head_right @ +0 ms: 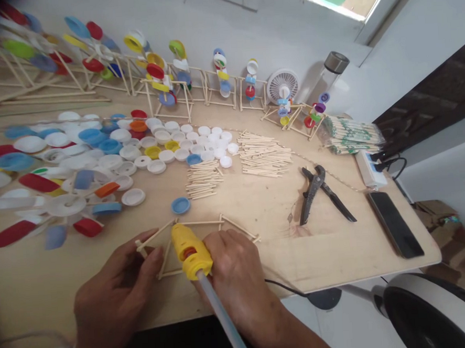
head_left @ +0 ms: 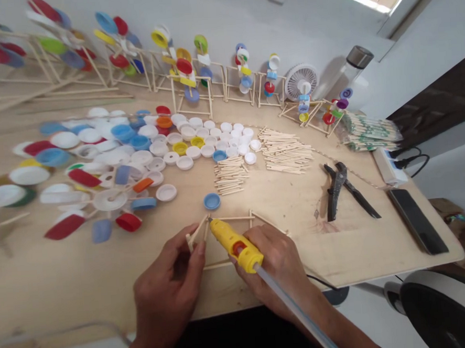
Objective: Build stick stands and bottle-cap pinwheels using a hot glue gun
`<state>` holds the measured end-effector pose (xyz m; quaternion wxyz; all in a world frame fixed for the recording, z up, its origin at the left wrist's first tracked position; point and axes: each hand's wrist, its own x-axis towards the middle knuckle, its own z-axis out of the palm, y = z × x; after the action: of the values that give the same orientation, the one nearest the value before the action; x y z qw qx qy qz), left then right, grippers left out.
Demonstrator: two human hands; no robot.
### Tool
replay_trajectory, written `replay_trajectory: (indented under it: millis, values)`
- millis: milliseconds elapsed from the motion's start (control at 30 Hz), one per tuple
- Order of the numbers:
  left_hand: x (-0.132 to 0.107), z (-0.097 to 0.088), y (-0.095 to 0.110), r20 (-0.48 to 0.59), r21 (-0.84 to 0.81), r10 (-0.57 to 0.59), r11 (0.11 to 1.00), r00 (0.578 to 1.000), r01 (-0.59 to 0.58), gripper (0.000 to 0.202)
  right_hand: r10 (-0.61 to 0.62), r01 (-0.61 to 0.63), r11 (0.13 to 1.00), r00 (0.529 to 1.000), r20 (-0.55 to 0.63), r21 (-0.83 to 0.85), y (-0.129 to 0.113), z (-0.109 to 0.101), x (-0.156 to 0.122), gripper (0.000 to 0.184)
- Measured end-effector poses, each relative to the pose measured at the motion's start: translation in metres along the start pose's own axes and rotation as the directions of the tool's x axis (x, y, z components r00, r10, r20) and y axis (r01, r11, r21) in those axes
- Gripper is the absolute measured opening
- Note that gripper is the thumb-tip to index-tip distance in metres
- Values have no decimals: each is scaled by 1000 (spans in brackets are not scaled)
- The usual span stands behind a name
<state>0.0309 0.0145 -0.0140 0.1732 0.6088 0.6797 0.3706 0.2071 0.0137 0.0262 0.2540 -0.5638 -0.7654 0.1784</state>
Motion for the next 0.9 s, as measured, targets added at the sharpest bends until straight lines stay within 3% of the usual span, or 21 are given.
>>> replay_trajectory:
  millis: [433, 667, 900]
  values:
    - [1, -2, -2, -1, 23, 17, 1000, 1000, -17, 31, -7, 10, 997, 999, 43, -79, 1, 6, 4, 14]
    - [3, -3, -11, 27, 31, 121, 992, 992, -122, 29, 1, 1, 997, 1000, 30, -71, 1, 7, 5, 21]
    - [2, -4, -7, 20, 30, 76, 997, 997, -76, 29, 31, -29, 998, 999, 38, -48, 2, 8, 5, 21]
